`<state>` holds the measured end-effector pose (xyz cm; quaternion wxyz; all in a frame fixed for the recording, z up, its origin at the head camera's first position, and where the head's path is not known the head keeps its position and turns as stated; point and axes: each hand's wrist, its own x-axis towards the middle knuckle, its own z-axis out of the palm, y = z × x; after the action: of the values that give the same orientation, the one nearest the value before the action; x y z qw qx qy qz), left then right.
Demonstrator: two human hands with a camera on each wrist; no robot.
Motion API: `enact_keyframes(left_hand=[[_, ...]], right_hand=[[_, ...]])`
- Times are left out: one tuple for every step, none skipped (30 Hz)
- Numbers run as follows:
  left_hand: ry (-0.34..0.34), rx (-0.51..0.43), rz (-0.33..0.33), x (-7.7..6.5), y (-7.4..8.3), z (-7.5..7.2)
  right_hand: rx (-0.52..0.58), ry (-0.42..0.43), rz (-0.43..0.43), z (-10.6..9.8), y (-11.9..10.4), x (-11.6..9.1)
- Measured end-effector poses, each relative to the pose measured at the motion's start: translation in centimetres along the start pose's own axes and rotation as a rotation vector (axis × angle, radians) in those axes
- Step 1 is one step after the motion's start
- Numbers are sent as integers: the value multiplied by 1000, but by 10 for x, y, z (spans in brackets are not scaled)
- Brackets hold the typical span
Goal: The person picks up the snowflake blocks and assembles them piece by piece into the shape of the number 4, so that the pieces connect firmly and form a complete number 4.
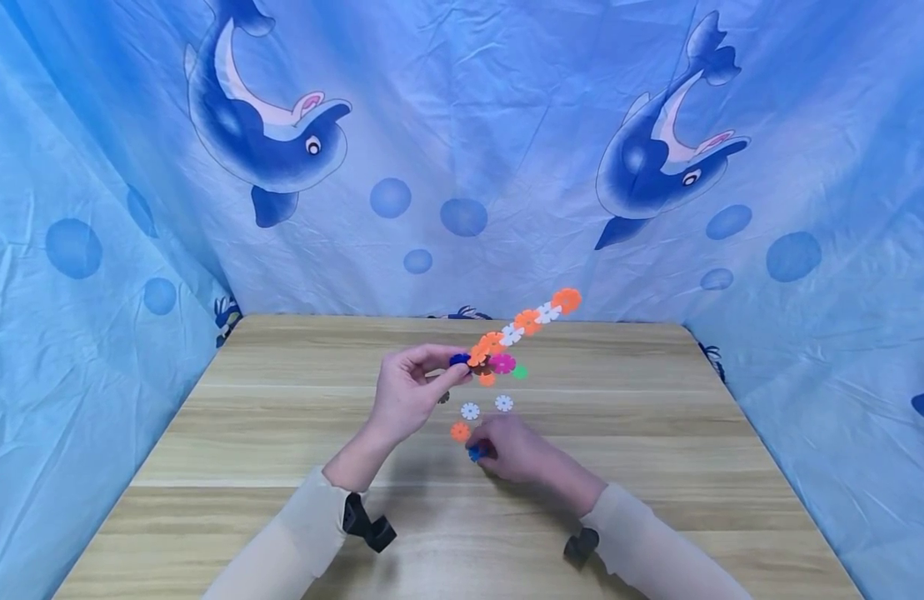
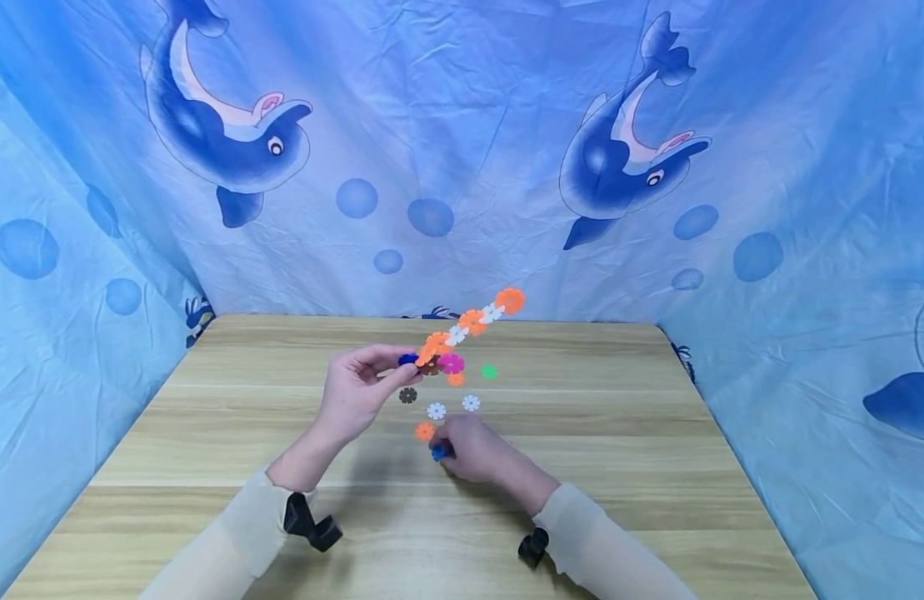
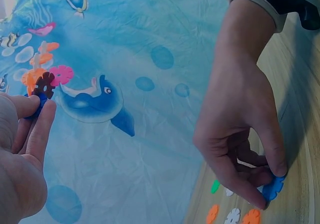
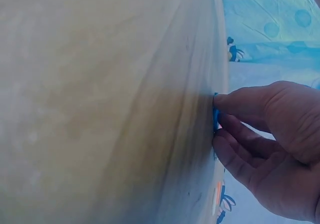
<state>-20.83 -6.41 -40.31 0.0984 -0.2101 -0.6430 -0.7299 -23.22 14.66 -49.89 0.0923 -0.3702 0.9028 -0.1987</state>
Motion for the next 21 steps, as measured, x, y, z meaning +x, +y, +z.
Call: enact_keyframes(left_hand=[[-2, -5, -1, 0, 0, 0], [-3, -9, -3, 0, 1, 0], [-3, -14, -5, 0, 1, 0], [-4, -16, -7, 0, 2, 1], [-5, -17, -9, 0, 2, 1], [-5, -16, -11, 0, 3, 1], [-5, -15, -11, 0, 3, 1], [-3, -10, -14, -1, 3, 1], [-2, -7, -15, -1, 3, 1], [-1, -1, -15, -1, 3, 1], [0, 2, -16, -1, 3, 1], [0, 5, -16, -1, 3, 1], [0, 5, -17, -1, 3, 1], [1, 4, -17, -1, 3, 1], [1, 1, -16, -1, 3, 1], [0, -1, -16, -1, 3, 1], [-1, -4, -15, -1, 3, 1], [-1, -6, -15, -1, 3, 1], [0, -9, -14, -1, 3, 1], [0, -10, -14, -1, 3, 0], [0, -10, -15, -1, 3, 0]], right_hand=[[0, 0, 2, 1, -1, -1], [-1, 2, 6, 1, -1, -1], [-3, 6, 14, 1, -2, -2], [-3, 9, 24, 1, -2, -3], [-2, 11, 35, 1, -3, -3], [0, 10, 50, 1, -4, -4], [7, 8, 64, 0, -4, -4], [15, 3, 77, 0, -4, -4], [27, -4, 85, -1, -4, -4], [44, -9, 85, -1, -3, -4], [56, -14, 81, -1, -3, -4], [68, -16, 70, -2, -2, -5], [89, -18, 57, -3, -1, -5], [109, -19, 47, -4, 0, -6], [131, -15, 39, -5, 2, -7], [151, -6, 31, -7, 3, -8], [174, 5, 34, -9, 4, -9], [196, 21, 39, -12, 6, -10], [216, 40, 51, -16, 6, -11], [224, 68, 60, -20, 7, -12], [228, 102, 60, -24, 7, -14]])
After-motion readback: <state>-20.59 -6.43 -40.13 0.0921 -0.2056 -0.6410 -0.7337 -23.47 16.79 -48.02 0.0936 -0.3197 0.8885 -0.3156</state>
